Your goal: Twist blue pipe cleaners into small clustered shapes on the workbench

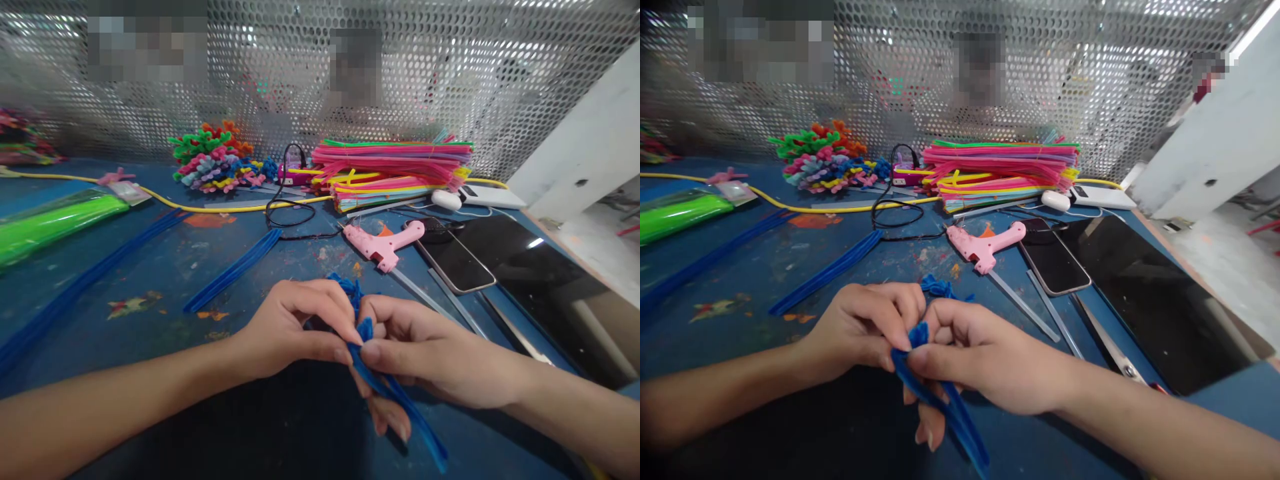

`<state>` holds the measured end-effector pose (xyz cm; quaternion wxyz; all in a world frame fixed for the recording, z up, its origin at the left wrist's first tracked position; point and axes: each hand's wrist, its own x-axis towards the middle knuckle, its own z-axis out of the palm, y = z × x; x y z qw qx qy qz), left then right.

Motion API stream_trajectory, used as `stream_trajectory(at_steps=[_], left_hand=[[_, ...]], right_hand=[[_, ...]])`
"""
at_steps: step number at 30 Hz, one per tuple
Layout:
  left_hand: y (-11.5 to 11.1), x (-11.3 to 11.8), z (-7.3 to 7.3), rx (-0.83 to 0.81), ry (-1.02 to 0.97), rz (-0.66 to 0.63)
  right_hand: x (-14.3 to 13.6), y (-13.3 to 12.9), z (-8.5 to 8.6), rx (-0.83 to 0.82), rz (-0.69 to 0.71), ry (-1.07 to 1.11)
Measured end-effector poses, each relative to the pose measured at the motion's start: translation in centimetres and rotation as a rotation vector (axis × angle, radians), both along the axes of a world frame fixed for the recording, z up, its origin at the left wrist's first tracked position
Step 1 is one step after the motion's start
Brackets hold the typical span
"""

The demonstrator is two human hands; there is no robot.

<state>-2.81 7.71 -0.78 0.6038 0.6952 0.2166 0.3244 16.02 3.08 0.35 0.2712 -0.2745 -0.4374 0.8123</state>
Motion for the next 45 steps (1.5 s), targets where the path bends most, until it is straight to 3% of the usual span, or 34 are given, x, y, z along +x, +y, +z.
stream_trajectory(at_steps=[10,17,20,23,28,31,36,45], left_hand=[[0.0,0.7,-0.3,-0.121,-0.085,0.04],[-0.2,0.7,0.0,-0.042,0.067,0.094],[-0.4,0.6,0.0,0.012,0.114,0.128],[-0.4,0.3,0.0,0.186,0.16,0.13],[0.3,-0.5,0.1,0.871,0.311,0.207],[0.7,-0.7,0.3,1.108,0.521,0.273],[0.9,-0.6,-0.1,1.155,0.725,0.286],[1.3,-0.6,-0.8,1.175,0.698,0.262]], right_hand=[[-0.1,0.2,0.0,-0.027,-0.015,0.075],[0.0,0.3,-0.2,-0.07,-0.095,0.024],[0.0,0.4,-0.2,0.02,-0.188,-0.062],[0.0,0.3,0.0,0.168,-0.244,-0.224],[0.1,-0.2,0.4,0.417,-0.41,-0.373],[0.3,-0.1,0.3,0.499,-0.521,-0.389],[0.4,0.3,0.2,0.517,-0.571,-0.365],[0.5,0.6,0.0,0.485,-0.561,-0.36]])
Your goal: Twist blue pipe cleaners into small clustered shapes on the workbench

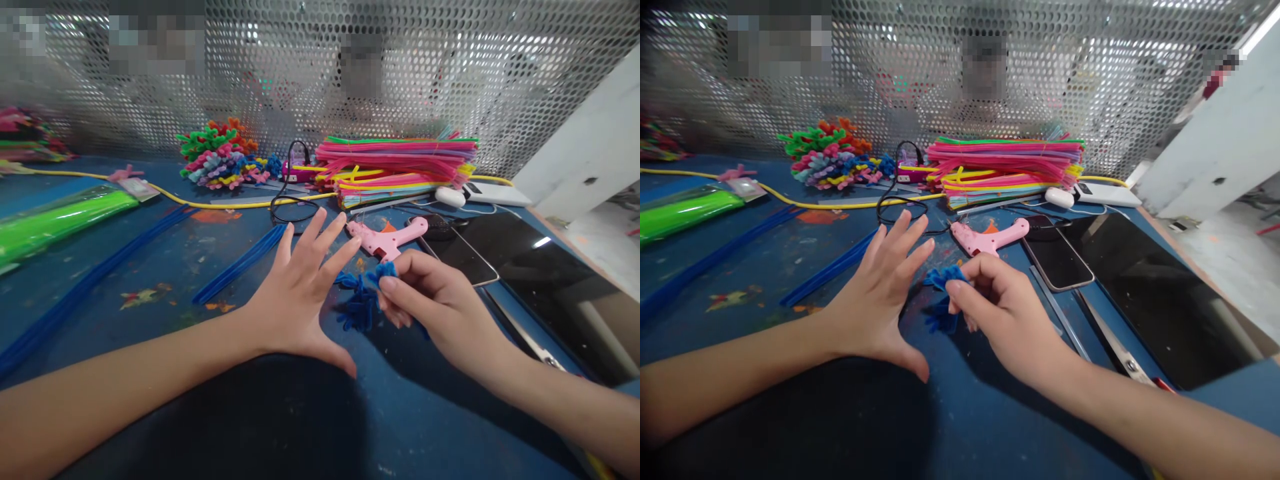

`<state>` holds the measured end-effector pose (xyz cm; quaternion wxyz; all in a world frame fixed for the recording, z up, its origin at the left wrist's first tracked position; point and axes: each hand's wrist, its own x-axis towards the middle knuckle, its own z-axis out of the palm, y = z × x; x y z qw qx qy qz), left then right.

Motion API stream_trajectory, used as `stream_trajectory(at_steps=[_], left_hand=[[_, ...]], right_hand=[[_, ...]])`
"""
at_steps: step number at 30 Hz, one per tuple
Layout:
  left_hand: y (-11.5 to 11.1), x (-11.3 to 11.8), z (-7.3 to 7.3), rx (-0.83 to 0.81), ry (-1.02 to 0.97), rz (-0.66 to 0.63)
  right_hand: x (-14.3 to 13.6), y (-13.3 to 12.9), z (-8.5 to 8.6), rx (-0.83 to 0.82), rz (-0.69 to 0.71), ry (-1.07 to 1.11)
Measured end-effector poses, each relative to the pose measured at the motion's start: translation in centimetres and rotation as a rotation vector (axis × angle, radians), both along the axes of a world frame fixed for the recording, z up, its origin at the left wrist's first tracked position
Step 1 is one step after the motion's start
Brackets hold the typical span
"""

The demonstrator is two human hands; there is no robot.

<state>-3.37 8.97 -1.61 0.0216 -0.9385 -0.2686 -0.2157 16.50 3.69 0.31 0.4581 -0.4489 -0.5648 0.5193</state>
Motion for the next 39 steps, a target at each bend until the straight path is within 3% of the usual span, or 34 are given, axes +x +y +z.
stream_trajectory(at_steps=[22,39], left_hand=[[-0.87,0.29,0.27,-0.122,0.093,0.025],[-0.48,0.5,-0.07,-0.245,0.228,-0.048]], right_hand=[[-0.02,-0.03,0.16,-0.01,0.004,-0.03],[0.01,-0.03,0.05,0.023,-0.007,-0.031]])
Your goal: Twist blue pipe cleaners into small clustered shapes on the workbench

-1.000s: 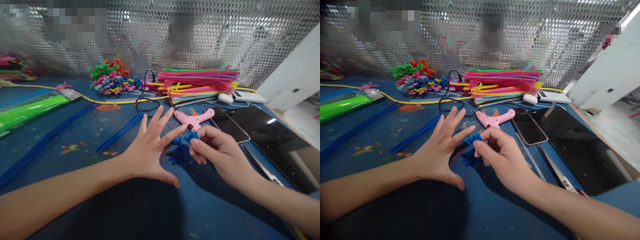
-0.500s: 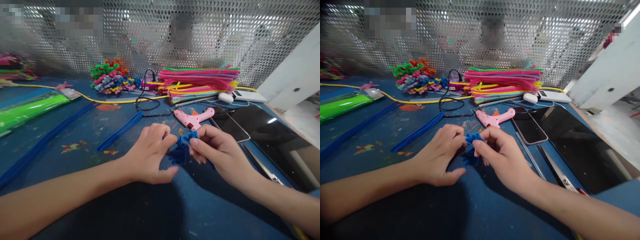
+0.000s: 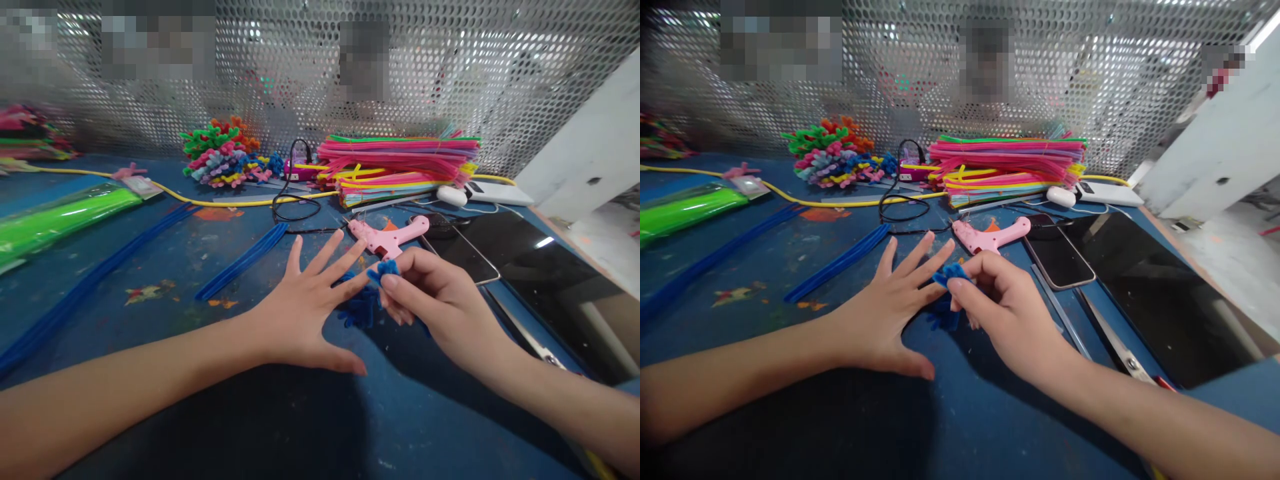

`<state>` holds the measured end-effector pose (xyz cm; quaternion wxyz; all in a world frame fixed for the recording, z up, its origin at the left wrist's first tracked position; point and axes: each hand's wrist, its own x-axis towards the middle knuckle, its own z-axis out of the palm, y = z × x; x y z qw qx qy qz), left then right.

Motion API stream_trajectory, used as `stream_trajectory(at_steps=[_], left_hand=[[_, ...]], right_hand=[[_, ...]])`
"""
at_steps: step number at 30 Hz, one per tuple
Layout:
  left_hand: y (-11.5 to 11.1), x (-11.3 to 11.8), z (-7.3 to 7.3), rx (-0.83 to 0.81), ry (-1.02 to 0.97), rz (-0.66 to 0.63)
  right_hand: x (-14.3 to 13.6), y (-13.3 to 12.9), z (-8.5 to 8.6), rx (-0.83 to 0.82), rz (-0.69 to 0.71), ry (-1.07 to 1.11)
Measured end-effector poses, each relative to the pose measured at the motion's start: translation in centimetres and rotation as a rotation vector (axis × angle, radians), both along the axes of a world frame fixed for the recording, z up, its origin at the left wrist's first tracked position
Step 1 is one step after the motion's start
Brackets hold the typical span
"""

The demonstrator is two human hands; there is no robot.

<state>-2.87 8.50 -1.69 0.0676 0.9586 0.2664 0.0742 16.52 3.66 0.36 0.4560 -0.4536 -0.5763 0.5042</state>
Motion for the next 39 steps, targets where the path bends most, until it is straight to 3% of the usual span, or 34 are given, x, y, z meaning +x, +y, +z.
stream_trajectory(at_steps=[10,18,29,32,35,39], left_hand=[[-4.2,-0.3,2.7,-0.121,0.017,-0.109],[-6.7,-2.7,0.6,-0.052,0.038,-0.083],[-8.1,-4.8,1.2,-0.262,0.097,-0.178],[-8.5,-4.5,1.4,-0.156,0.098,-0.136],[-7.9,-3.1,2.5,0.067,0.053,-0.042],[-3.7,-1.2,4.0,0.389,-0.046,0.232]], right_hand=[[0.5,0.3,0.0,0.016,-0.057,-0.017],[0.7,0.4,0.0,0.026,-0.066,-0.013],[0.5,0.3,0.2,0.007,-0.061,0.001],[0.5,0.3,0.2,0.009,-0.065,-0.003],[0.5,0.4,0.1,0.017,-0.068,-0.017],[0.6,0.6,0.0,0.027,-0.076,-0.025]])
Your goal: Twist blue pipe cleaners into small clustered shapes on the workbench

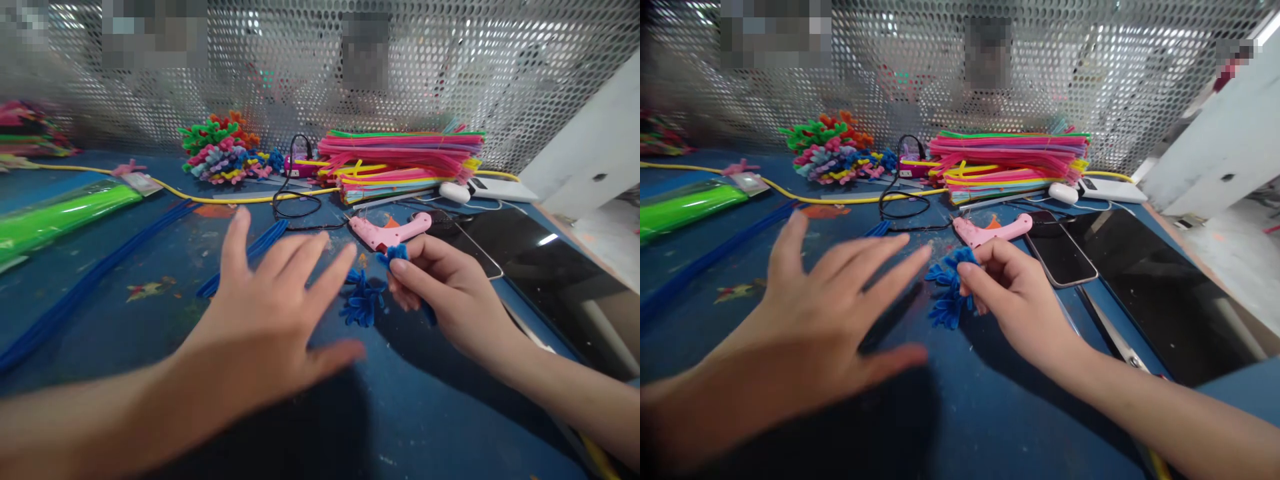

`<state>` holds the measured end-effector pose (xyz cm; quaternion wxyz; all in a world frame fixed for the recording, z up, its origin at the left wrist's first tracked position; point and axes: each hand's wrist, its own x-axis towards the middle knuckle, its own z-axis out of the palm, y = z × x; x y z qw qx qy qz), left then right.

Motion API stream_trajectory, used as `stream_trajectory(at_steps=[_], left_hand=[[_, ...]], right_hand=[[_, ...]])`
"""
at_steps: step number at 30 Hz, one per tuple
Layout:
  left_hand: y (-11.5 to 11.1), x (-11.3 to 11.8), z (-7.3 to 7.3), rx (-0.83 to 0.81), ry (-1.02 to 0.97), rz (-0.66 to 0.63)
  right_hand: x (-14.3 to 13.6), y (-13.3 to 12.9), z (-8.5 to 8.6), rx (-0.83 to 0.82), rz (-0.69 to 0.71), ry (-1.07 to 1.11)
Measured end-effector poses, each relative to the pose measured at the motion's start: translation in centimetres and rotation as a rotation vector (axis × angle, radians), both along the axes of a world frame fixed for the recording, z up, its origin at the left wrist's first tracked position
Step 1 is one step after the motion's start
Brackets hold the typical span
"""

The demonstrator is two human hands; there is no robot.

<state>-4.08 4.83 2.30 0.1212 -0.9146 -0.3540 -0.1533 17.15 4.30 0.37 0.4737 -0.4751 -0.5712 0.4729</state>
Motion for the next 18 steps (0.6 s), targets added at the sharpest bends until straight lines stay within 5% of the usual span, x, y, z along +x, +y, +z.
stream_trajectory(at_steps=[7,18], left_hand=[[7.4,-1.2,-2.3,0.347,0.079,-0.163],[8.4,-1.8,-2.8,0.462,0.206,-0.097]], right_hand=[[0.2,0.7,-0.5,0.021,-0.001,0.01],[0.0,1.6,-0.3,0.18,0.003,-0.206]])
